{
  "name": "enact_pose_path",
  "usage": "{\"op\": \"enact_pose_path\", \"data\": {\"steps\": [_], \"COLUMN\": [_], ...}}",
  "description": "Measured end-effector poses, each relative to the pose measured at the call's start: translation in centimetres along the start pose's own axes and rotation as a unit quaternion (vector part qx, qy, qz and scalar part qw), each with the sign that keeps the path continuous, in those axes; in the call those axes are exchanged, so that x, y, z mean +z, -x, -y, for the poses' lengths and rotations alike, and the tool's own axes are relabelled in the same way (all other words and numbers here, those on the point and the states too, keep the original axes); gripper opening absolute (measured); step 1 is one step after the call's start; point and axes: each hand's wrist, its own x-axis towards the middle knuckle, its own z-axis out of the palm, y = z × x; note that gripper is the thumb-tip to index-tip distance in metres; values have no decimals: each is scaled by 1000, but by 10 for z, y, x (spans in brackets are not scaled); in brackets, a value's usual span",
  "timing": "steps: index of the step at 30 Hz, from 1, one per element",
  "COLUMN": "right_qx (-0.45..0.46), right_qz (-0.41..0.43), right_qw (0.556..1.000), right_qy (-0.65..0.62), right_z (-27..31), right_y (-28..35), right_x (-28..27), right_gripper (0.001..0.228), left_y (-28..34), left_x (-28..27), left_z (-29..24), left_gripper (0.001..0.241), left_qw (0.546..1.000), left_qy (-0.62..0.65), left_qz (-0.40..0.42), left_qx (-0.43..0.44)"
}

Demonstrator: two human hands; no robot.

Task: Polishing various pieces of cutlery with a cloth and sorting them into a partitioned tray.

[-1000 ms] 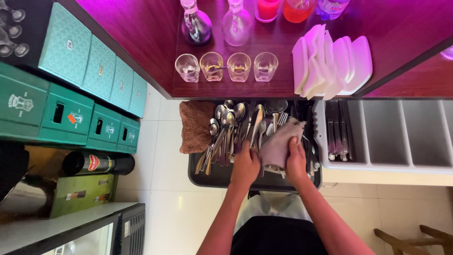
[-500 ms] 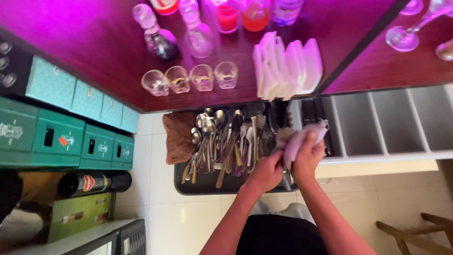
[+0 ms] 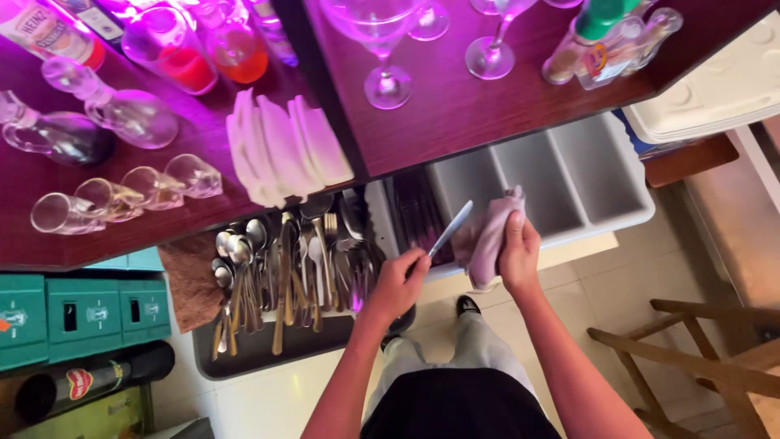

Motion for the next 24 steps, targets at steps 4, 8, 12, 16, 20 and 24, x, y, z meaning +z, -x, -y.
{"op": "enact_pose_path", "data": {"steps": [4,8,12,16,20,24], "right_qx": [103,212,145,165,27,150], "right_qz": [9,-24,25,-91,25,171], "right_qw": [978,856,860,968,998,965], "right_qy": [-183,-470,-488,-166,-55,-129], "right_z": [3,-1,-68,-27,-23,-27], "right_y": [-24,-38,-56,-79,-93,-95], "right_x": [-14,-33,-74,-88,-107,-105], "right_gripper": [50,51,64,62,60,56], "left_y": [-18,-36,-53,-62,-61,-65], "left_x": [72,142,181,213,199,162], "left_z": [15,-5,6,14,16,-32], "left_gripper": [29,21,19,24,51,49], "left_qw": [996,992,990,988,985,965], "left_qy": [56,126,70,139,92,143], "left_qz": [-8,23,101,44,58,42], "left_qx": [-72,22,-73,44,-132,-217]}}
